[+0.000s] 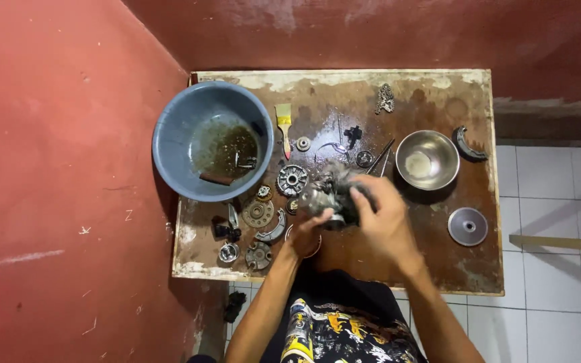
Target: Cleaning a motorcycle carburetor with a cloth and brush on a workbench.
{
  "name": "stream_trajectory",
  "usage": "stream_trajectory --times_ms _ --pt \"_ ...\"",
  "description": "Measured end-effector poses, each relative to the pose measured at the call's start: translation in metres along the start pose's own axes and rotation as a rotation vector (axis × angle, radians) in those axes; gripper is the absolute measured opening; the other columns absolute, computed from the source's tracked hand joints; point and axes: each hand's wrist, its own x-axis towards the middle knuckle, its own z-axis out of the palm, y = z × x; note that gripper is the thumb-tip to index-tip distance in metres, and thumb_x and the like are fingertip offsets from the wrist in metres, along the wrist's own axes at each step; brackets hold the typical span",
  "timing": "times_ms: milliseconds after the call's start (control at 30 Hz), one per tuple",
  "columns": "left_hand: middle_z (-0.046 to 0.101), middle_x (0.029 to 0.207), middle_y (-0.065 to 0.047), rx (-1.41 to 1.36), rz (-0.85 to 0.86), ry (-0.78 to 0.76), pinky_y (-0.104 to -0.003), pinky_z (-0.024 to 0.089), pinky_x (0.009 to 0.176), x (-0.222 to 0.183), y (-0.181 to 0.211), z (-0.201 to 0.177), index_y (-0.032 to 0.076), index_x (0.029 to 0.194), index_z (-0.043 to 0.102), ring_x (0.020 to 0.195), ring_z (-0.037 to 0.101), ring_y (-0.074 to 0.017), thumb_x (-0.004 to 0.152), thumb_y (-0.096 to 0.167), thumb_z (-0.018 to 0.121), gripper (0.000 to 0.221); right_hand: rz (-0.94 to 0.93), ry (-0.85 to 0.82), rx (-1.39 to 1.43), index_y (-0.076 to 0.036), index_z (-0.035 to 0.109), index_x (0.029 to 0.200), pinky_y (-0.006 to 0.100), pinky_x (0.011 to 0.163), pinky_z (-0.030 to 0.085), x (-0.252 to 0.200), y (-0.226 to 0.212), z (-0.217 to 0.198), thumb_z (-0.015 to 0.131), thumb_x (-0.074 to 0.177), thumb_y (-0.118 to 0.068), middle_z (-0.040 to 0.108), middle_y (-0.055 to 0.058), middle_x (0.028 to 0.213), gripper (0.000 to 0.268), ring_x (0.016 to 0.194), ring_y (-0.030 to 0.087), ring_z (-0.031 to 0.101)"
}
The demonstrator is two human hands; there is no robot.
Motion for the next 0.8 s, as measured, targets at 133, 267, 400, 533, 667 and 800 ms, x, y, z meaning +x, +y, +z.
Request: stream_trajectory --times_ms 133,267,400,533,667,800 --pt "0.065 0.123 -0.005 0.669 0.42 -0.013 -0.035 0.051 0.101 -0.003 0.014 0.012 0.007 0.135 0.05 0.113 0.062 -0.0171 0.089 0.02 0.079 0.056 -0.316 -0.067 -0.217 0.001 0.066 0.115 0.039 0.091 0.051 -0.017 -0.021 0.001 0.07 0.081 -0.001 0.066 0.021 0.108 0.035 0.103 0.035 0.064" --pt "0.063 0.116 -0.004 0.604 0.441 -0.056 -0.034 0.052 0.098 -0.008 0.002 0.002 0.009 0.132 0.048 0.108 0.061 -0.0161 0.079 0.008 0.086 0.065 -0.196 -0.107 -0.053 -0.003 0.071 0.11 0.034 0.084 0.057 -0.005 -0.014 -0.019 0.072 0.083 0.005 0.071 0.014 0.104 0.028 0.095 0.025 0.072" --pt "0.06 0.118 -0.006 1.026 0.705 -0.041 -0.034 0.053 0.098 0.005 0.004 0.009 0.011 0.133 0.049 0.111 0.062 -0.0177 0.076 0.01 0.091 0.071 -0.435 -0.16 -0.188 0.0 0.074 0.11 0.036 0.085 0.056 -0.024 -0.025 -0.022 0.071 0.065 0.008 0.069 0.017 0.103 0.045 0.095 0.03 0.069" --pt "0.061 0.132 -0.009 0.673 0.67 -0.247 -0.035 0.06 0.096 0.0 -0.007 -0.002 0.014 0.127 0.047 0.118 0.065 -0.0196 0.073 0.014 0.094 0.071 -0.3 -0.186 -0.088 -0.002 0.075 0.107 0.033 0.086 0.059 -0.015 -0.011 -0.035 0.069 0.065 0.011 0.073 0.014 0.106 0.045 0.098 0.025 0.073" --pt "0.062 0.11 -0.005 0.858 0.636 -0.091 -0.031 0.055 0.089 -0.004 -0.015 -0.01 0.012 0.128 0.051 0.099 0.063 -0.0155 0.064 0.016 0.098 0.079 -0.234 -0.04 -0.053 -0.003 0.075 0.111 0.033 0.086 0.059 -0.03 -0.007 -0.028 0.068 0.073 0.012 0.075 0.014 0.107 0.042 0.096 0.024 0.074" --pt "0.066 0.105 -0.003 0.746 0.609 -0.134 -0.031 0.058 0.078 0.003 -0.008 -0.015 0.015 0.124 0.055 0.088 0.067 -0.0156 0.064 0.021 0.099 0.074 -0.418 -0.015 -0.079 -0.008 0.076 0.11 0.032 0.092 0.058 -0.028 -0.004 -0.032 0.074 0.077 0.008 0.076 0.01 0.107 0.037 0.101 0.023 0.073"
